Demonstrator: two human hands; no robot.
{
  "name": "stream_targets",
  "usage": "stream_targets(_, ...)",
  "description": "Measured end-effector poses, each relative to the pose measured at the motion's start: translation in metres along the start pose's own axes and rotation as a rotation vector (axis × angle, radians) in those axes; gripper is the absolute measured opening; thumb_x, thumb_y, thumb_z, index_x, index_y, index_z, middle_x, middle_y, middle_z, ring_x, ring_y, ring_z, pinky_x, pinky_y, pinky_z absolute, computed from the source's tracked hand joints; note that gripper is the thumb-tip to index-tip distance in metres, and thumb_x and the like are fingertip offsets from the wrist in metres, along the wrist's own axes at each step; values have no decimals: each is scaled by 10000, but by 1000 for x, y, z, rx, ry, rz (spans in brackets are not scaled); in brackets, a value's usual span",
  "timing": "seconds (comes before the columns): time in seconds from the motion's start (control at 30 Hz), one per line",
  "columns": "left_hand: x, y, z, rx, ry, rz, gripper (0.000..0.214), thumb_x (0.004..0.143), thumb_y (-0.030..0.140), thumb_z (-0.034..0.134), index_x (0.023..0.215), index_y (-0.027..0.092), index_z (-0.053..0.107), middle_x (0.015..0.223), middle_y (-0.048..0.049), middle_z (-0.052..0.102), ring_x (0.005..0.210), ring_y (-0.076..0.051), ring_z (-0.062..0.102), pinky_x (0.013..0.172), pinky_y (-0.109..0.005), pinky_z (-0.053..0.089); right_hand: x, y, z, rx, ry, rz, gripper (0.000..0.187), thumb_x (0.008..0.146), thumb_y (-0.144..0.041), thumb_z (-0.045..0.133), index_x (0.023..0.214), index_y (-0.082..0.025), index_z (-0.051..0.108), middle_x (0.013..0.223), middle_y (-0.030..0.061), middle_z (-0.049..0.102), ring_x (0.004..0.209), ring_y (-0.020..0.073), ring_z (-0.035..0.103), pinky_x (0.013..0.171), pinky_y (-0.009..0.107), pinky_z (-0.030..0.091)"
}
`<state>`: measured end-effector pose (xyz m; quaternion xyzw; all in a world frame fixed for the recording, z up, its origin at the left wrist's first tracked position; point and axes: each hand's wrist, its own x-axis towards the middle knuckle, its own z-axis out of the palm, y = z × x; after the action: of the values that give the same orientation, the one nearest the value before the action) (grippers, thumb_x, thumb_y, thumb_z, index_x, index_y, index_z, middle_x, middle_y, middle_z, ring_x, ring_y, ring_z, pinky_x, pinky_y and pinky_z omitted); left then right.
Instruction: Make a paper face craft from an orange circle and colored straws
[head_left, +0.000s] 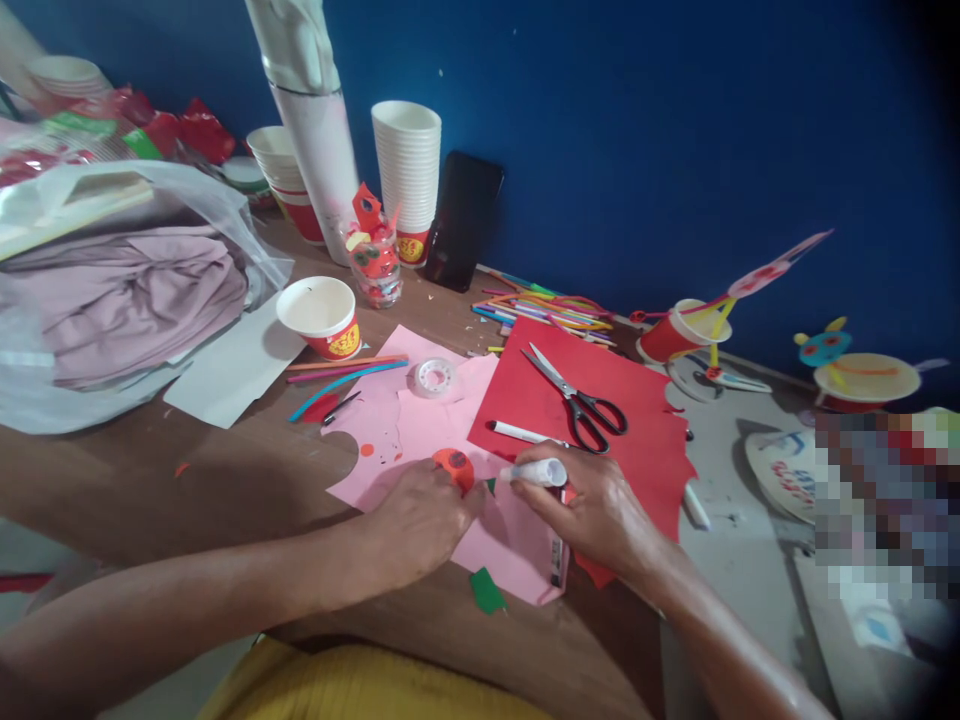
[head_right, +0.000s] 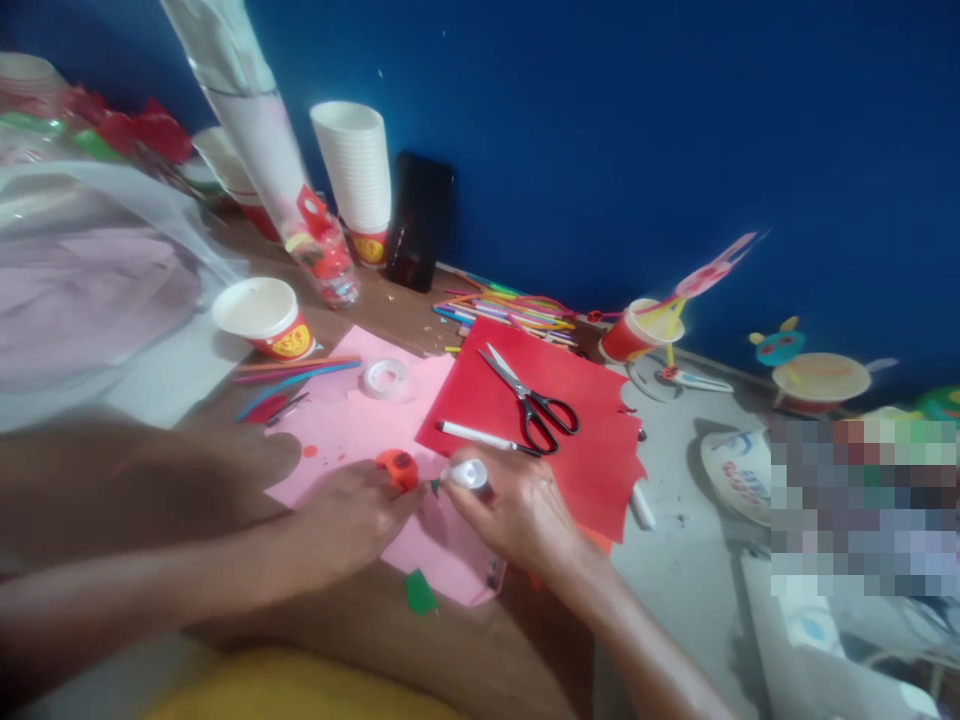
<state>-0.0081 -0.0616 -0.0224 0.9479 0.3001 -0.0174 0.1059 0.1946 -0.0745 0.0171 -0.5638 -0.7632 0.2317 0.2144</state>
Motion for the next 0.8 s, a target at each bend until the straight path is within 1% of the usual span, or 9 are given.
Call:
stream_targets(0.1,1,0,-10,-10,-2,-6,213,816,95,429,946,169,580,736,-69,635,698,-224,611,637,-342,463,3,4,1,152,63,121,151,798,-325,581,879,-214,644,709,2,667,603,138,604,541,221,448)
stream_targets(0.17,1,-1,-17,-66,38,-14,207,841,114,421,934,187,591,748,-51,641,747,-214,616,668,-328,465,7,8,4,309,132,200,184,777,-344,605,891,-206,646,732,13,672,604,142,611,540,228,478)
stream_targets(0.23,2,-3,-23,-128,83,-40,211,865,137,411,920,198,604,746,-36,645,750,-191,615,677,-304,464,11,12,8,472,189,270,226,755,-357,623,912,-196,646,776,35,679,620,157,626,547,250,510)
stream_targets(0.3,3,-5,-27,-160,120,-70,220,876,151,408,926,201,616,734,-31,649,720,-175,615,656,-286,460,14,17,12,607,207,323,282,739,-367,637,964,-197,636,831,53,685,658,177,645,564,278,533)
stream_targets(0.37,4,-8,-29,-178,135,-82,223,875,155,414,939,197,623,724,-31,652,698,-164,610,638,-271,453,16,21,15,692,205,349,320,731,-365,644,1005,-201,619,873,62,685,715,194,657,622,313,548)
stream_targets(0.43,6,-10,-32,-208,131,-68,218,878,157,414,897,183,629,738,-28,651,721,-156,603,655,-264,451,17,25,17,710,222,360,321,732,-361,644,1006,-198,611,890,67,683,759,203,657,679,339,547)
stream_targets(0.53,10,-11,-39,-216,84,-46,233,890,159,405,836,170,631,812,-30,636,784,-156,585,685,-266,452,17,31,19,665,264,364,317,746,-361,632,1014,-195,596,897,67,680,788,208,654,724,357,534)
stream_targets(0.67,19,-8,-42,-80,22,23,192,877,139,438,848,167,626,888,-52,605,830,-185,555,698,-308,450,16,37,21,551,298,342,319,761,-363,617,1032,-198,579,915,60,675,787,204,648,722,345,522)
stream_targets(0.8,25,-6,-33,50,11,144,149,811,57,496,851,154,603,908,-69,587,886,-209,532,741,-338,439,16,38,20,487,293,323,301,777,-355,600,1031,-195,581,884,51,679,764,194,640,681,313,514)
